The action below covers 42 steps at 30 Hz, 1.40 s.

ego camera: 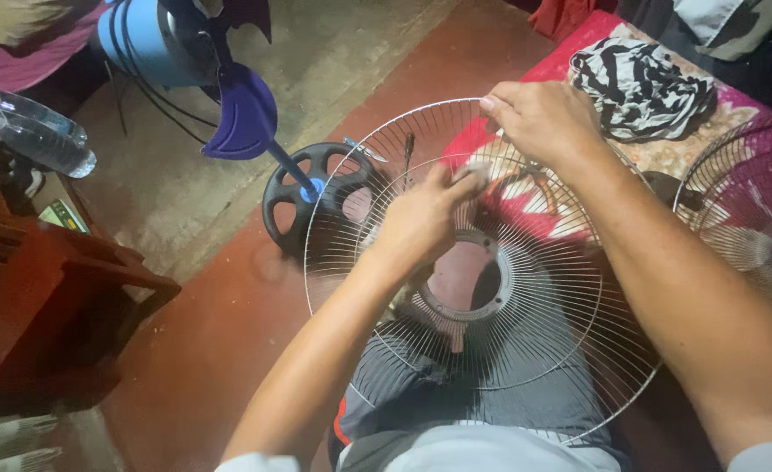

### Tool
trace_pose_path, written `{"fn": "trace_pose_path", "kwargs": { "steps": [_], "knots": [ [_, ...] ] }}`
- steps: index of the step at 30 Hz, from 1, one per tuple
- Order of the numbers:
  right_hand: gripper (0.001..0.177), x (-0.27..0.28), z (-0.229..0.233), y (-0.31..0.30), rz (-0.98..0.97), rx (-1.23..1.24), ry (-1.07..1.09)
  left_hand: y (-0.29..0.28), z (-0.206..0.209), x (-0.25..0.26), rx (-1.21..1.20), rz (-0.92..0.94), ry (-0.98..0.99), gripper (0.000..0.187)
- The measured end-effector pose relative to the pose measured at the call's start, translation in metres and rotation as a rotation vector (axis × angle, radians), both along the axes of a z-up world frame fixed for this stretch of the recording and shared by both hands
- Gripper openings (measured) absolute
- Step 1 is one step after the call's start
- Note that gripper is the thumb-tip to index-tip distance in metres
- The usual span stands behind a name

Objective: The person sits on the floor and wipes the metal fan cage with a cloth. They rotate the cage to clean different sections and briefly use pliers to adjust a wire on the cage before continuing to wipe it down.

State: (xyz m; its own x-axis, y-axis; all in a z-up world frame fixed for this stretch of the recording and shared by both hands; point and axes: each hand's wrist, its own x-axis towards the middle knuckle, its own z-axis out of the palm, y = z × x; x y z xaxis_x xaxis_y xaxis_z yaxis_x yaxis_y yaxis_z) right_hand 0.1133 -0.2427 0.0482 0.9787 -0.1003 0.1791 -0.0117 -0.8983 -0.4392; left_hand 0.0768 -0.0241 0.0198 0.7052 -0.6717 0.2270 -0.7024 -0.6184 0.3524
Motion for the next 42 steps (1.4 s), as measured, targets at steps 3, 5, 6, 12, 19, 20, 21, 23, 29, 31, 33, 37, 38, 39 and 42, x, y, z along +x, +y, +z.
{"fn": "trace_pose_path", "kwargs": {
  "steps": [3, 5, 6, 12, 19, 20, 21, 23, 29, 31, 33, 37, 38, 39, 42],
  "knots": [
    [0.035, 0.002, -0.002, 0.0, 0.0, 0.006, -0.028, -0.024, -0.006, 0.017, 0.074, -0.059, -0.181, 0.051],
    [0.034, 0.003, -0.004, -0.002, 0.002, 0.002, -0.046, -0.027, -0.013, 0.02, 0.124, -0.079, -0.255, 0.048],
    [0.034, 0.002, -0.005, -0.003, 0.004, -0.005, -0.054, -0.026, -0.016, 0.019, 0.134, -0.085, -0.273, 0.042],
    [0.033, 0.001, -0.015, -0.002, 0.034, -0.005, -0.094, -0.003, -0.028, 0.003, 0.182, -0.143, -0.128, 0.044],
    [0.032, 0.001, -0.008, 0.001, 0.023, 0.016, -0.099, -0.003, -0.012, 0.004, 0.293, -0.171, -0.203, 0.042],
    [0.032, 0.001, -0.007, 0.001, 0.019, 0.011, -0.107, -0.006, -0.01, 0.004, 0.34, -0.157, -0.226, 0.043],
    [0.032, 0.0, -0.006, 0.001, 0.016, 0.005, -0.111, -0.009, -0.01, 0.004, 0.386, -0.141, -0.245, 0.044],
    [0.032, 0.0, -0.007, 0.002, 0.017, -0.001, -0.116, -0.015, -0.01, 0.005, 0.408, -0.101, -0.284, 0.045],
    [0.032, 0.003, -0.006, 0.0, 0.058, -0.017, -0.132, -0.013, -0.006, 0.02, 0.241, -0.13, -0.107, 0.055],
    [0.032, 0.002, -0.006, 0.0, 0.025, 0.031, -0.061, -0.01, -0.002, 0.023, 0.214, -0.13, 0.115, 0.058],
    [0.032, 0.002, -0.008, 0.001, 0.033, 0.016, -0.105, -0.003, 0.0, 0.02, 0.14, -0.178, 0.095, 0.059],
    [0.031, 0.003, -0.011, 0.002, 0.045, -0.01, -0.16, 0.0, 0.001, 0.011, 0.057, -0.19, 0.061, 0.062],
    [0.031, 0.004, -0.011, 0.001, 0.049, -0.007, -0.159, 0.0, 0.002, 0.011, 0.062, -0.181, 0.061, 0.062],
    [0.031, 0.004, -0.011, 0.001, 0.051, -0.004, -0.157, -0.002, 0.002, 0.011, 0.066, -0.174, 0.062, 0.062],
    [0.031, 0.003, -0.011, 0.001, 0.051, -0.022, -0.142, -0.003, 0.001, 0.012, 0.076, -0.159, 0.075, 0.062]
  ]
}}
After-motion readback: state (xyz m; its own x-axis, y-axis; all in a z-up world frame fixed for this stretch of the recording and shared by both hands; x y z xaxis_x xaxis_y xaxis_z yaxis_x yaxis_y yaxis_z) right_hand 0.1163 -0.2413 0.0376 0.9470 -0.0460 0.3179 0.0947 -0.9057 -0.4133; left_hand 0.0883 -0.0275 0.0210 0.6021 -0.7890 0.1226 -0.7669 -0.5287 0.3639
